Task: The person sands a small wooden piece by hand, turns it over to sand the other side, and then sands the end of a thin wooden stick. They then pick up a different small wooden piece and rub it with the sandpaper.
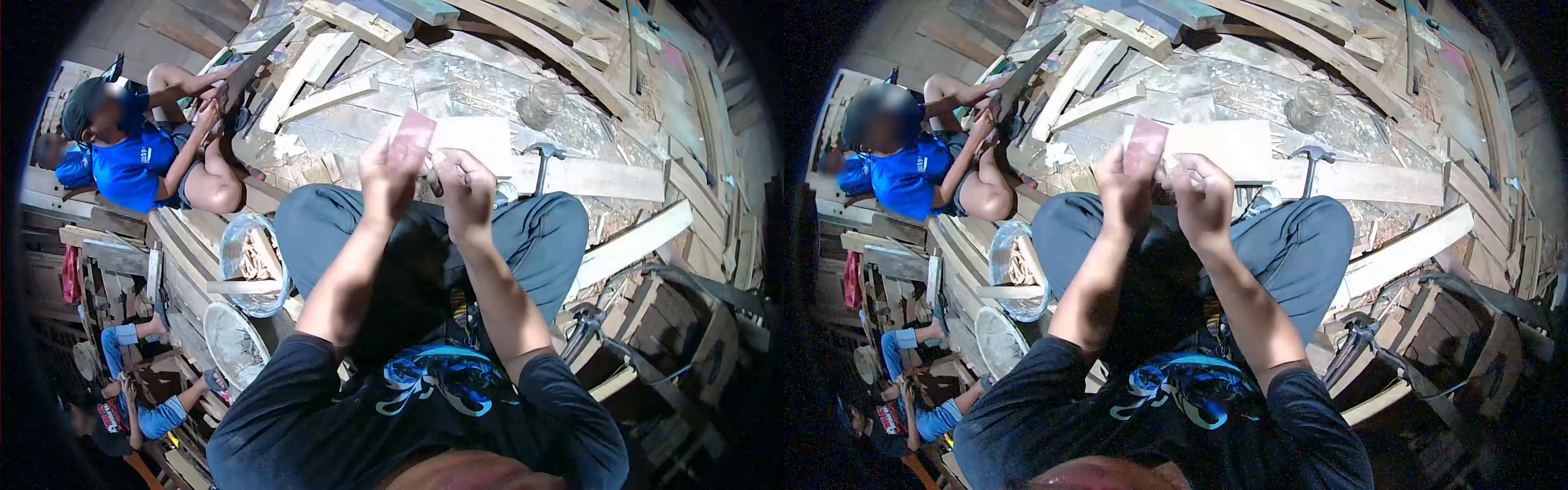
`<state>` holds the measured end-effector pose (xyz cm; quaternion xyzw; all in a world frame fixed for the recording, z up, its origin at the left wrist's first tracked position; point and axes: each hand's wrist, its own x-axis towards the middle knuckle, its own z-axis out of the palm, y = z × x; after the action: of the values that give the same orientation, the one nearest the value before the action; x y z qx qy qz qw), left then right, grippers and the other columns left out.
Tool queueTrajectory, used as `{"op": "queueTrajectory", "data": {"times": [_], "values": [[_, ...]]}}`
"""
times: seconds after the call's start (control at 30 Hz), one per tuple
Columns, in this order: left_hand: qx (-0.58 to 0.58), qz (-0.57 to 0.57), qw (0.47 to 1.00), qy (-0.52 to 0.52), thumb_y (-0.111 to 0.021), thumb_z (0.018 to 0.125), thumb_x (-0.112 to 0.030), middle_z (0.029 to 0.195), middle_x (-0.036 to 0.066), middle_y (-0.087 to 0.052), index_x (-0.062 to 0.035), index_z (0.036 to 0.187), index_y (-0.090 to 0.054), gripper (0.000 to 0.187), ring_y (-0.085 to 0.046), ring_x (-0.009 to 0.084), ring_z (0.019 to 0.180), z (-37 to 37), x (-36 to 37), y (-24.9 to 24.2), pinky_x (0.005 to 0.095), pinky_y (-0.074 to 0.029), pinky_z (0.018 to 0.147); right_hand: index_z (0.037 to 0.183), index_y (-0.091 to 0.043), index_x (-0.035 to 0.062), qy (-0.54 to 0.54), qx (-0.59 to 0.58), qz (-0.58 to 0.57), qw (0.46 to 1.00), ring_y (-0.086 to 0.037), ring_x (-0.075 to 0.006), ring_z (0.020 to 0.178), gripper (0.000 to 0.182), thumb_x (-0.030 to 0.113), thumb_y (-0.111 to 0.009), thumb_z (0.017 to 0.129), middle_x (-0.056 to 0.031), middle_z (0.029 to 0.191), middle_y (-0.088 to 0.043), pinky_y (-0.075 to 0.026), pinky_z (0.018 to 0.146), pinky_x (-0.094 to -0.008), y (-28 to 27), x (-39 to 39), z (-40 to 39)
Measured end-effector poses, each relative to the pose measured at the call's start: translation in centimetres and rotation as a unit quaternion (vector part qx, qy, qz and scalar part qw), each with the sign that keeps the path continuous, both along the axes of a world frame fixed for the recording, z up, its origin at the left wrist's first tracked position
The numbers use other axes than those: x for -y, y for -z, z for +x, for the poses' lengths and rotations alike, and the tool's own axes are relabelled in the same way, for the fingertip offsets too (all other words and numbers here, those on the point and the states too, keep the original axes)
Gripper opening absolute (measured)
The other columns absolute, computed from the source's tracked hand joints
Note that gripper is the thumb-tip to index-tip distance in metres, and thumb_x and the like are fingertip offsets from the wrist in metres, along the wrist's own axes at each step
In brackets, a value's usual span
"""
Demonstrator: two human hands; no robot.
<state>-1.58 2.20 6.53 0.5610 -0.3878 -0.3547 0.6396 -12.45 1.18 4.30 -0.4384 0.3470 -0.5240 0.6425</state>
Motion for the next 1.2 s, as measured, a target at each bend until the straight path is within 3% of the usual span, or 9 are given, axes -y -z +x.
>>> {"op": "queueTrajectory", "data": {"times": [0.03, 0.13, 0.3, 0.57, 0.77, 0.83, 0.9, 1.0, 1.2], "values": [[0.079, -0.051, 0.996, -0.006, -0.071, 0.089, -0.016, 0.080, 0.001, -0.067, -0.0023, 0.105, -0.067, 0.021, -0.056, 0.0037, 0.063, -0.2, -0.2, -0.2, 0.0200, -0.044, 0.056, 0.096, -0.066, -0.0048, 0.002, 0.017, -0.008, 1.000, -0.061, -0.0078, 0.069, 0.022, 0.016, -0.060, 0.093, -0.0071, 0.079, -0.068, -0.049, 0.064, -0.0215, -0.1, -0.1, 0.1], [-0.083, 0.022, 0.996, -0.027, -0.072, 0.089, -0.015, 0.085, 0.001, -0.068, -0.0013, 0.105, -0.067, 0.022, -0.056, 0.0042, 0.068, 1.0, -0.1, -0.4, 0.0203, -0.045, 0.059, 0.095, -0.066, -0.0042, -0.010, -0.004, -0.023, 1.000, -0.059, -0.0074, 0.067, 0.021, 0.016, -0.060, 0.093, -0.0057, 0.078, -0.068, -0.048, 0.062, -0.0212, 0.1, -0.3, -0.4], [0.017, -0.009, 1.000, -0.010, -0.067, 0.093, -0.016, 0.065, -0.001, -0.059, -0.0019, 0.093, -0.064, 0.015, -0.050, 0.0040, 0.053, -0.4, -0.2, -0.2, 0.0199, -0.038, 0.049, 0.095, -0.066, -0.0037, -0.003, 0.015, -0.009, 1.000, -0.057, -0.0070, 0.063, 0.021, 0.016, -0.059, 0.093, -0.0041, 0.074, -0.066, -0.046, 0.059, -0.0211, 0.2, -0.1, -0.2], [-0.025, -0.051, 0.997, -0.055, -0.063, 0.095, -0.015, 0.070, -0.002, -0.059, -0.0027, 0.098, -0.063, 0.012, -0.047, 0.0018, 0.054, 0.6, -0.1, -1.2, 0.0182, -0.033, 0.047, 0.100, -0.065, -0.0055, -0.002, 0.001, 0.002, 1.000, -0.058, -0.0076, 0.064, 0.023, 0.016, -0.059, 0.094, -0.0051, 0.074, -0.066, -0.048, 0.061, -0.0213, 0.0, -0.3, -0.1], [0.038, -0.031, 0.998, -0.043, -0.067, 0.092, -0.014, 0.082, -0.001, -0.065, -0.0002, 0.102, -0.067, 0.016, -0.055, 0.0037, 0.067, -0.2, -0.1, -1.3, 0.0200, -0.044, 0.058, 0.105, -0.065, -0.0076, 0.075, -0.099, -0.127, 0.984, -0.064, -0.0096, 0.075, 0.024, 0.013, -0.062, 0.092, -0.0086, 0.085, -0.071, -0.051, 0.071, -0.0232, -1.2, -0.8, -0.4], [-0.007, -0.051, 0.998, -0.031, -0.069, 0.091, -0.015, 0.081, -0.002, -0.065, -0.0012, 0.100, -0.067, 0.017, -0.054, 0.0033, 0.065, -0.5, -0.1, -1.4, 0.0197, -0.044, 0.058, 0.103, -0.065, -0.0077, 0.106, -0.132, -0.178, 0.969, -0.066, -0.0102, 0.077, 0.024, 0.013, -0.062, 0.092, -0.0097, 0.086, -0.072, -0.052, 0.073, -0.0241, -1.7, -0.8, -0.4], [0.034, -0.032, 0.998, -0.031, -0.070, 0.090, -0.016, 0.081, -0.002, -0.065, -0.0018, 0.101, -0.067, 0.018, -0.054, 0.0031, 0.065, -0.5, -0.2, -1.0, 0.0196, -0.043, 0.057, 0.102, -0.066, -0.0070, 0.096, -0.129, -0.150, 0.975, -0.066, -0.0111, 0.079, 0.023, 0.013, -0.062, 0.091, -0.0112, 0.086, -0.072, -0.052, 0.074, -0.0251, -1.6, -0.7, -0.5], [-0.084, -0.012, 0.996, -0.004, -0.070, 0.090, -0.015, 0.083, -0.002, -0.065, -0.0015, 0.103, -0.066, 0.019, -0.054, 0.0031, 0.067, 0.6, -0.2, -0.6, 0.0200, -0.043, 0.058, 0.101, -0.066, -0.0059, 0.102, -0.145, -0.164, 0.970, -0.068, -0.0121, 0.081, 0.021, 0.012, -0.063, 0.090, -0.0127, 0.087, -0.073, -0.053, 0.074, -0.0257, -1.1, -0.7, -0.4], [-0.005, -0.043, 0.999, -0.021, -0.067, 0.092, -0.013, 0.076, -0.002, -0.062, -0.0026, 0.097, -0.065, 0.012, -0.053, 0.0031, 0.061, -0.4, -0.1, -1.4, 0.0188, -0.041, 0.054, 0.101, -0.067, -0.0046, 0.108, -0.145, -0.182, 0.966, -0.069, -0.0162, 0.080, 0.020, 0.011, -0.064, 0.089, -0.0132, 0.087, -0.072, -0.053, 0.074, -0.0275, -0.7, -0.5, -0.4]]}}
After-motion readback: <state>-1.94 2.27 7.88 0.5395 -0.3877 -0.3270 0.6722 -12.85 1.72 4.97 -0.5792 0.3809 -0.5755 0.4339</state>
